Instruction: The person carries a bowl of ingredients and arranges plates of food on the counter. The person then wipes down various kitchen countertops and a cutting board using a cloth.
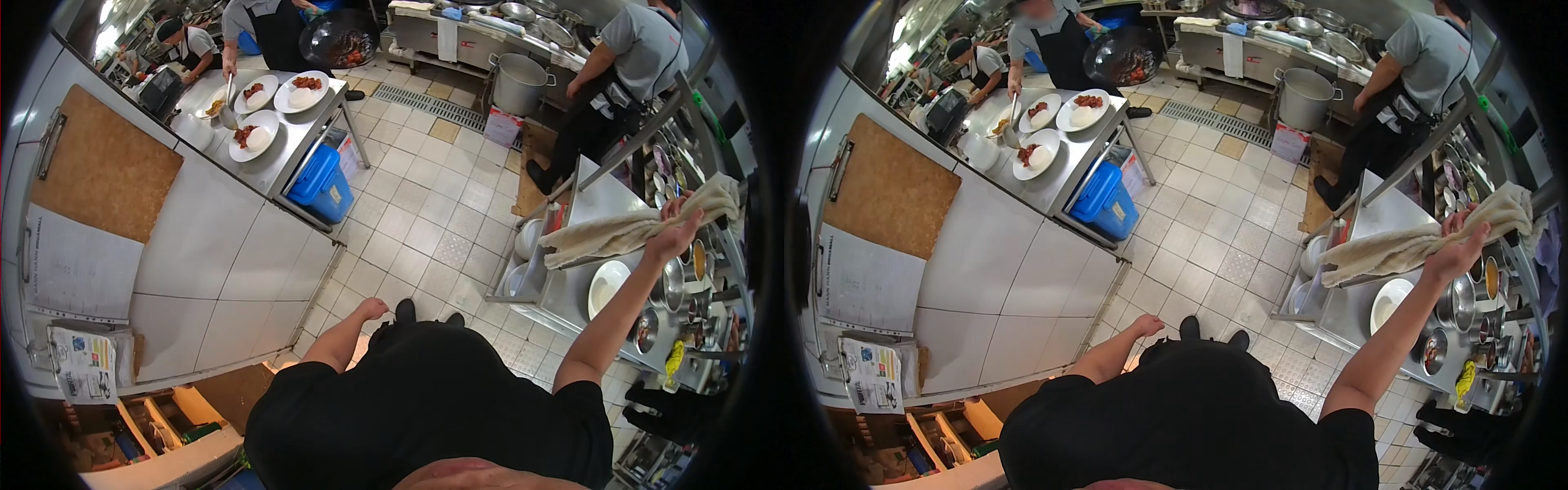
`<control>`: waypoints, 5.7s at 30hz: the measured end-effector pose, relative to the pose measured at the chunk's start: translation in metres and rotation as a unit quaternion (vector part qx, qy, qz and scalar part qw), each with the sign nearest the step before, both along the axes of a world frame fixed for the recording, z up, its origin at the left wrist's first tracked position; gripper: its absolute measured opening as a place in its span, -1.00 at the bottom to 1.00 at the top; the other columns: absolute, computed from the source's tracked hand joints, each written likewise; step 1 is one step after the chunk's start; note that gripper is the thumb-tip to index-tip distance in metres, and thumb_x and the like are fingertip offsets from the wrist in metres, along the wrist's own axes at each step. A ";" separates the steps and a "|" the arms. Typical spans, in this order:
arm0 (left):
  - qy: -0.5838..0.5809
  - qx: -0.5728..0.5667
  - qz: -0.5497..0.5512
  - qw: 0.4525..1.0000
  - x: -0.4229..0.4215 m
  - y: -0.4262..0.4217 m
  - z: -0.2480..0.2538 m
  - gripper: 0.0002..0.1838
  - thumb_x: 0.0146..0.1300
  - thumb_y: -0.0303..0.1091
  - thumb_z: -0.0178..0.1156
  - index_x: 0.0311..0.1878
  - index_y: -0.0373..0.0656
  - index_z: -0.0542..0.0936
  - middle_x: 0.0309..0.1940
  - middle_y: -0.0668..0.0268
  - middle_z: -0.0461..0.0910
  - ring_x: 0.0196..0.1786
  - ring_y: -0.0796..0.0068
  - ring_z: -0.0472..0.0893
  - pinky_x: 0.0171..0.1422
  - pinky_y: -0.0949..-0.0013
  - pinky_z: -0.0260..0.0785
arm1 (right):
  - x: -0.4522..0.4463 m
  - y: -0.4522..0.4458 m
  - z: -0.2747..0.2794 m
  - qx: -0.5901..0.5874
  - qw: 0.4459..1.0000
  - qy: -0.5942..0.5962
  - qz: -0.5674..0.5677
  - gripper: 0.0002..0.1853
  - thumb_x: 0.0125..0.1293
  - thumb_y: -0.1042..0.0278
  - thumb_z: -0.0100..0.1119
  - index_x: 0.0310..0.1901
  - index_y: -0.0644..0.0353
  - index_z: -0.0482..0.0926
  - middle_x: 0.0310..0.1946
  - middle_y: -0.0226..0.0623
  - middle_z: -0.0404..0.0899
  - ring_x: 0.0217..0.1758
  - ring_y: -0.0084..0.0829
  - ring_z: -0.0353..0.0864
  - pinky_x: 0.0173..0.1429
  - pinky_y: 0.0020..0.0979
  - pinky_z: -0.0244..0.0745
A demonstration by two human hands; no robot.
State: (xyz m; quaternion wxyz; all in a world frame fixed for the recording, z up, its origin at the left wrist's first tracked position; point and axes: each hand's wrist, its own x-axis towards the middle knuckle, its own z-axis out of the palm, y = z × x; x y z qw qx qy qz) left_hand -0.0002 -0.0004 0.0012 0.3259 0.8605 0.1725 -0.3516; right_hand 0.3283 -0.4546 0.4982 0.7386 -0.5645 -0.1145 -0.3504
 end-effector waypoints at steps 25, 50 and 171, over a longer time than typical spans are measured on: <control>0.022 -0.024 0.014 0.999 0.003 0.000 -0.007 -0.55 0.11 0.01 0.08 -0.11 -0.12 0.63 -0.13 0.08 0.61 -0.02 0.07 0.56 0.11 0.19 0.39 | 0.001 0.001 0.000 0.021 1.000 -0.004 0.003 -0.61 0.38 0.08 -0.20 -0.10 0.32 0.37 -0.50 -0.45 0.20 -0.51 -0.63 0.16 -0.50 -0.59 0.05; -0.018 0.007 -0.034 0.999 0.028 0.003 0.002 -0.53 0.10 0.03 0.08 -0.13 -0.16 0.63 -0.17 0.04 0.61 -0.04 0.05 0.57 0.09 0.18 0.39 | 0.002 -0.004 -0.019 0.027 0.999 0.032 -0.022 -0.66 0.39 0.16 -0.07 -0.08 0.33 0.39 -0.51 -0.50 0.25 -0.51 -0.67 0.17 -0.43 -0.60 0.09; 0.127 -0.385 0.027 0.914 0.308 -0.553 0.142 -0.60 0.25 -0.18 0.13 0.09 -0.10 0.34 -0.16 0.26 0.51 -0.30 0.37 0.58 -0.21 0.25 0.49 | -0.118 -0.446 -0.379 0.318 0.768 0.475 -0.290 -0.57 0.25 -0.01 0.08 -0.10 0.24 0.46 -0.47 -0.19 0.58 -0.61 -0.35 0.57 -0.65 -0.43 0.38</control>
